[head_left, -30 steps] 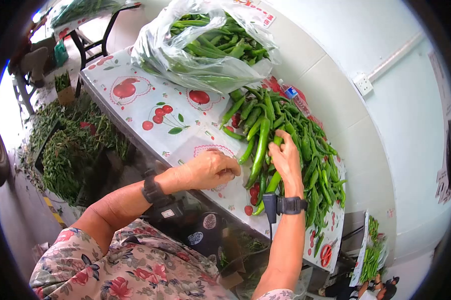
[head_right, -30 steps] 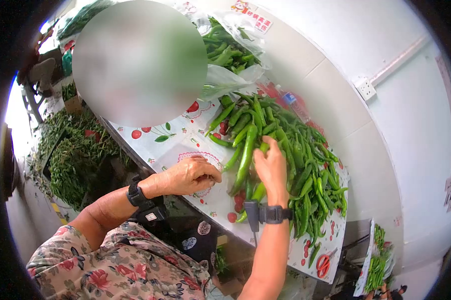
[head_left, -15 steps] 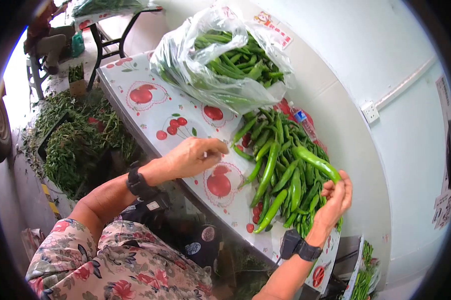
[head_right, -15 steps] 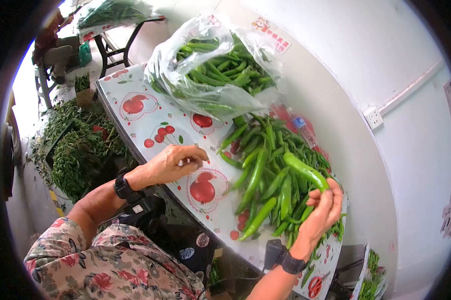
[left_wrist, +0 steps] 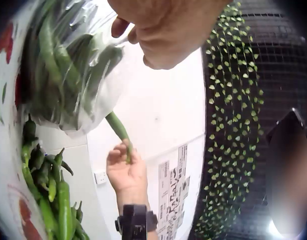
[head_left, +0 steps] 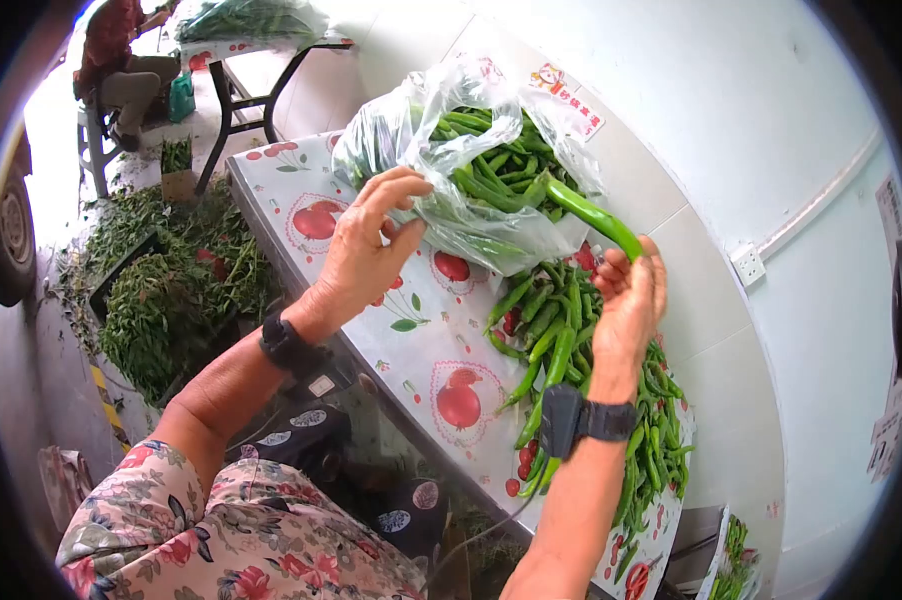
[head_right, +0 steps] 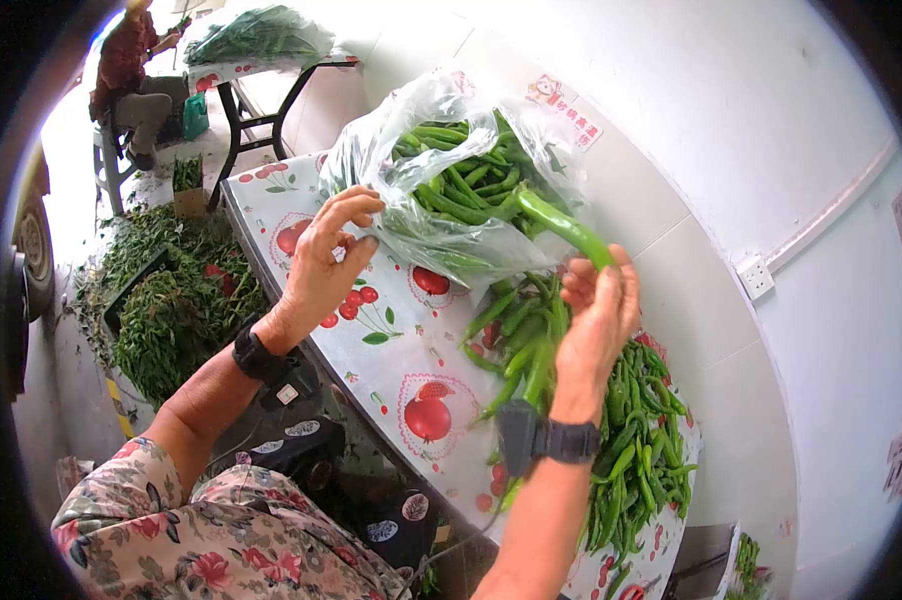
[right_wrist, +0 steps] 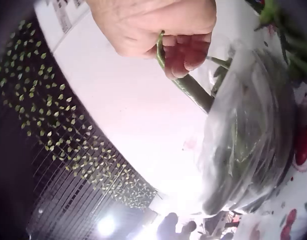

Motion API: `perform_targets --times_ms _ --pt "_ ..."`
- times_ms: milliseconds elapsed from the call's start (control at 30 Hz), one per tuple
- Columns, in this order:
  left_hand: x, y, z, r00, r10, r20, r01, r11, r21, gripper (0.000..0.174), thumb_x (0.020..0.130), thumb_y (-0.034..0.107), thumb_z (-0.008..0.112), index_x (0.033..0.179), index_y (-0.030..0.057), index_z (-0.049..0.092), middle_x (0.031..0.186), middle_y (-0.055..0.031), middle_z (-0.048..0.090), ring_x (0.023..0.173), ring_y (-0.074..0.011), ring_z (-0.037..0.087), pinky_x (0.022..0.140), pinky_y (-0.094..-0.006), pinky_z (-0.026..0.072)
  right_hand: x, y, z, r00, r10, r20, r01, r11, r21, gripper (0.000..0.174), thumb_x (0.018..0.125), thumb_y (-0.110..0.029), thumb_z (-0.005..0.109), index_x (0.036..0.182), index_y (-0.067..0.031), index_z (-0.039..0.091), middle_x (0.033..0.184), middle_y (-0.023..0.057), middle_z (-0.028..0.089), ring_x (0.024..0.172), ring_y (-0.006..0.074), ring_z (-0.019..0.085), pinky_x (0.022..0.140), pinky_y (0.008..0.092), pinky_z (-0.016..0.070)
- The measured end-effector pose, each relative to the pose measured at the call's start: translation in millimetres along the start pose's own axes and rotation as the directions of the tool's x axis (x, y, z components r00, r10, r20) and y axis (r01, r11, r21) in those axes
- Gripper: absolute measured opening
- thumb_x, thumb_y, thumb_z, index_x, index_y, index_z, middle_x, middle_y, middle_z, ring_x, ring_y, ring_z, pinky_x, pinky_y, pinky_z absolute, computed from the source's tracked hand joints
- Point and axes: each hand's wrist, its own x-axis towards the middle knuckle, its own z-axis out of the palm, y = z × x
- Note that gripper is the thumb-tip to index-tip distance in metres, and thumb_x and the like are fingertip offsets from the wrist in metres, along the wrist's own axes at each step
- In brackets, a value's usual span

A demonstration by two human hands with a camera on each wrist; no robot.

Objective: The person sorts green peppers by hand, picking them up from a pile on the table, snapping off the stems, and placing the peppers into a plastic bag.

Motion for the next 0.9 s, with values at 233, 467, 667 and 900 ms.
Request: perform_targets --times_ms 233,467,667,900 --pt "45 3 -10 0.969 0.215 0.125 -0.239 0.945 0.225 0.044 0.08 0.004 0.06 0.123 0.0044 0.053 0.12 -0.0146 0.059 0.089 -0.0267 0.062 0.07 -0.0342 0.0495 15 58 37 0.941 0.294 0.169 -0.334 0.893 0.303 0.029 0.096 -0.016 0.046 0.123 -0.007 0.051 0.089 0.0105 0.065 0.071 0.0149 0.059 0.063 0.0283 0.0506" --pt "75 -25 -1 0.935 -0.147 0.322 0.003 0.913 0.408 0.038 0.085 0.026 0.062 0.115 0.0041 0.057 0.077 -0.0138 0.066 0.068 -0.029 0.063 0.066 -0.0378 0.0489 16 67 42 0.904 0.382 0.192 -0.427 0.806 0.41 0.03 0.095 -0.016 0.047 0.124 -0.0086 0.051 0.086 0.0075 0.063 0.071 0.0145 0.057 0.062 0.0291 0.0482" --pt "85 -28 7 0.931 -0.155 0.331 -0.019 0.884 0.467 0.025 0.083 0.024 0.062 0.097 0.0043 0.065 0.072 -0.012 0.065 0.069 -0.0261 0.064 0.065 -0.0367 0.0485 7 63 37 0.911 0.356 0.208 -0.379 0.921 0.083 0.025 0.092 -0.014 0.055 0.117 -0.0097 0.054 0.085 0.005 0.065 0.068 0.0097 0.057 0.059 0.0234 0.0468" --pt "64 -19 -5 0.986 -0.011 0.163 0.022 0.998 -0.063 0.012 0.081 0.004 0.054 0.092 0.0013 0.059 0.084 -0.0037 0.061 0.078 -0.0091 0.055 0.071 -0.0264 0.0435 1 44 40 0.953 0.091 0.289 -0.035 0.98 -0.194 0.025 0.092 -0.011 0.056 0.117 -0.0074 0.055 0.09 0.0039 0.067 0.073 0.0067 0.057 0.061 0.0205 0.045"
